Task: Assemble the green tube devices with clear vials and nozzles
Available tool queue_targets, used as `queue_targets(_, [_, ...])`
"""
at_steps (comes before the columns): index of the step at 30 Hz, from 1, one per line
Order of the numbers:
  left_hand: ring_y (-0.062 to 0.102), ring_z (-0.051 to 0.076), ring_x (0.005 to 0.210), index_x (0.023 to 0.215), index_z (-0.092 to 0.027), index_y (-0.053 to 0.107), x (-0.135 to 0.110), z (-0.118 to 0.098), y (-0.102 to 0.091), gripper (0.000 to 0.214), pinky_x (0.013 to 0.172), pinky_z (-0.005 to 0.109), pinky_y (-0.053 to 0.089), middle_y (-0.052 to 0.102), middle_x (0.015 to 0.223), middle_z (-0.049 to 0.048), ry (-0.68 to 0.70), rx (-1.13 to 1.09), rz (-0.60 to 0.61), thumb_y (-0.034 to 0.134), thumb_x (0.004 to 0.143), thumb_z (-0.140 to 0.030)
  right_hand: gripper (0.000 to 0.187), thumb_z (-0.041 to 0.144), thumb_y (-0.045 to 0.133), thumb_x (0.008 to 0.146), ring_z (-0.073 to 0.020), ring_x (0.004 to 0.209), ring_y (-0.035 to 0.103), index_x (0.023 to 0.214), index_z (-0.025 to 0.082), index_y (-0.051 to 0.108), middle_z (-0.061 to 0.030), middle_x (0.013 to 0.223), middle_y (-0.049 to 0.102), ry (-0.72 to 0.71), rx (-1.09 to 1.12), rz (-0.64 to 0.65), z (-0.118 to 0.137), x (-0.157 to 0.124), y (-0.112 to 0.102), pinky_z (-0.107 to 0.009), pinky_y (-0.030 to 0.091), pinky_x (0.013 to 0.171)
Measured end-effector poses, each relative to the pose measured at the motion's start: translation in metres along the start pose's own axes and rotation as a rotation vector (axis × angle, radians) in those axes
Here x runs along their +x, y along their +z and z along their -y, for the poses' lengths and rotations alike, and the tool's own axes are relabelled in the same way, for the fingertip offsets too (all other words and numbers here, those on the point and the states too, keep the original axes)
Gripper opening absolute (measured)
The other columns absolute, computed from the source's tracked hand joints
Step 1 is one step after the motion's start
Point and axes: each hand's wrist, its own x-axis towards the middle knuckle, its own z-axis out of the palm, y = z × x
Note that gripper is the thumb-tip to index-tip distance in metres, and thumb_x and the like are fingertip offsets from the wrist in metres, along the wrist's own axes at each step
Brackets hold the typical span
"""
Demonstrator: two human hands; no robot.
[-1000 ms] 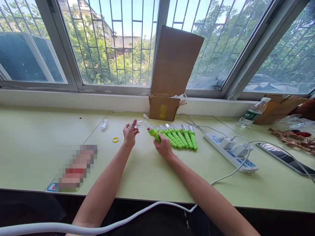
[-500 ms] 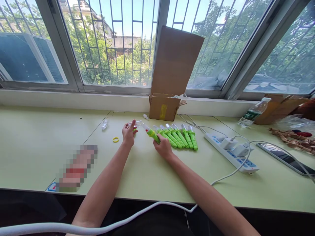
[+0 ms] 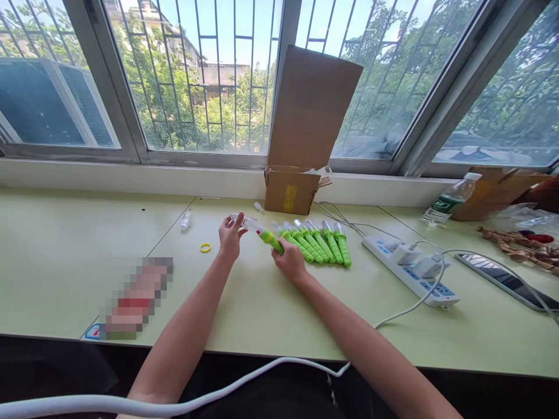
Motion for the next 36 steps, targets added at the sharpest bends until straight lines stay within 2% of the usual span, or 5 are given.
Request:
queue_targets(5, [0.063, 0.014, 0.076, 0.097, -0.017, 0.056, -0.004, 0.003, 0.004, 0.055, 0.069, 0.028, 0.049, 0.064, 0.086, 0.0037, 0.012, 0.061, 0.065, 0.082, 0.055, -0.04, 0.009, 0.024, 0.052, 0.074, -0.0188, 0.058, 0.051, 0.08, 0.022, 0.058, -0.0031, 0.067, 0.061, -0.004, 0.002, 0.0, -0.001, 0.0, 0.001, -0.028, 0.032, 0.053])
queue_targets(13, [0.065, 0.016, 0.077, 0.103, -0.016, 0.055, -0.011, 0.012, 0.008, 0.062, 0.071, 0.03, 0.049, 0.068, 0.087, 0.0065, -0.019, 0.185, 0.139, 0.083, 0.053, -0.039, 0.02, 0.023, 0.054, 0.073, -0.0193, 0.076, 0.057, 0.093, 0.017, 0.056, -0.0074, 0.088, 0.063, -0.084, 0.142, -0.04, -0.001, 0.001, 0.002, -0.03, 0.044, 0.07])
queue_targets(18, [0.065, 0.017, 0.08, 0.097, -0.015, 0.056, -0.012, 0.015, 0.007, 0.056, 0.07, 0.029, 0.048, 0.068, 0.087, 0.0059, -0.031, 0.244, 0.162, 0.081, 0.055, -0.043, 0.016, 0.022, 0.056, 0.072, -0.0193, 0.075, 0.056, 0.088, 0.018, 0.054, -0.0072, 0.085, 0.061, -0.091, 0.136, -0.06, -0.003, 0.001, 0.002, -0.031, 0.045, 0.069])
queue_targets(25, [0.063, 0.016, 0.083, 0.093, -0.015, 0.059, -0.014, 0.027, 0.003, 0.049, 0.069, 0.027, 0.049, 0.067, 0.091, 0.0059, -0.068, 0.276, 0.187, 0.079, 0.059, -0.044, 0.013, 0.022, 0.055, 0.073, -0.0204, 0.078, 0.057, 0.086, 0.02, 0.056, -0.0057, 0.089, 0.063, -0.043, 0.011, -0.042, -0.006, 0.002, -0.003, -0.03, 0.044, 0.066])
queue_targets(36, [0.064, 0.015, 0.078, 0.089, -0.013, 0.058, -0.007, 0.047, -0.008, 0.047, 0.068, 0.027, 0.053, 0.065, 0.087, 0.0069, -0.105, 0.253, 0.175, 0.079, 0.06, -0.044, 0.024, 0.032, 0.06, 0.08, -0.0199, 0.078, 0.06, 0.102, 0.024, 0.065, -0.0049, 0.096, 0.066, -0.051, -0.164, 0.025, -0.016, 0.003, -0.005, -0.028, 0.041, 0.059])
